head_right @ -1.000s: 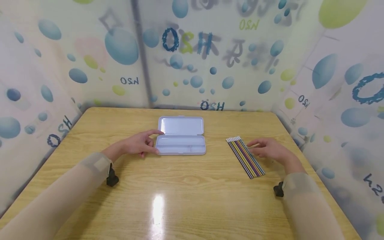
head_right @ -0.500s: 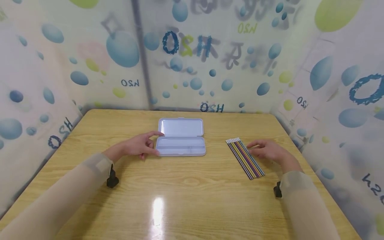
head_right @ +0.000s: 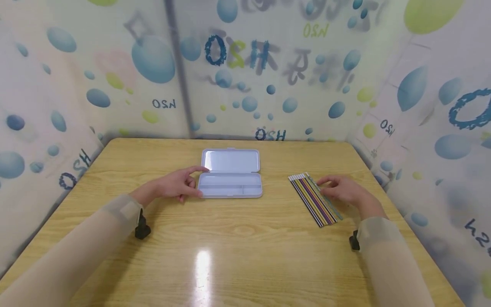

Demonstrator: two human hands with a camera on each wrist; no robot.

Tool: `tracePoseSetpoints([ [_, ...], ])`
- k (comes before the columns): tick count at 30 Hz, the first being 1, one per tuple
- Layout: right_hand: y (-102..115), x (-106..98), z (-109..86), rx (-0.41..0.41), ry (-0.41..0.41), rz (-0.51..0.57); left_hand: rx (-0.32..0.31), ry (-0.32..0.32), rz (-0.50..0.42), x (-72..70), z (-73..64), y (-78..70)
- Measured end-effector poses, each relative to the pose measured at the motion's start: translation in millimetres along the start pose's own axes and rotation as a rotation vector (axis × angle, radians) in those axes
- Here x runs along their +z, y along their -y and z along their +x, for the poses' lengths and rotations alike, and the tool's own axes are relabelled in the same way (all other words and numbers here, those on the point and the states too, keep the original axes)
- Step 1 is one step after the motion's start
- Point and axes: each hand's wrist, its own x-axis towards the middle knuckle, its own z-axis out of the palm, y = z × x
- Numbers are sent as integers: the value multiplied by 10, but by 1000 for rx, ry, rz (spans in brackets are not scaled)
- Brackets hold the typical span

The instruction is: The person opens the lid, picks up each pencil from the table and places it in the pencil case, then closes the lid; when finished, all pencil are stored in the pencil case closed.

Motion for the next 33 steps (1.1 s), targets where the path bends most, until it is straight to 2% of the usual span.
tracePoseSetpoints([
  [12, 43, -7, 4, -20, -2, 16, -5, -12, 11, -21, -9, 20],
  [18, 3, 5, -5, -47, -38, -51, 8, -6, 9, 0, -2, 19],
  [33, 60, -13, -51, 21, -92, -173, -3, -17, 7, 17, -37, -4],
])
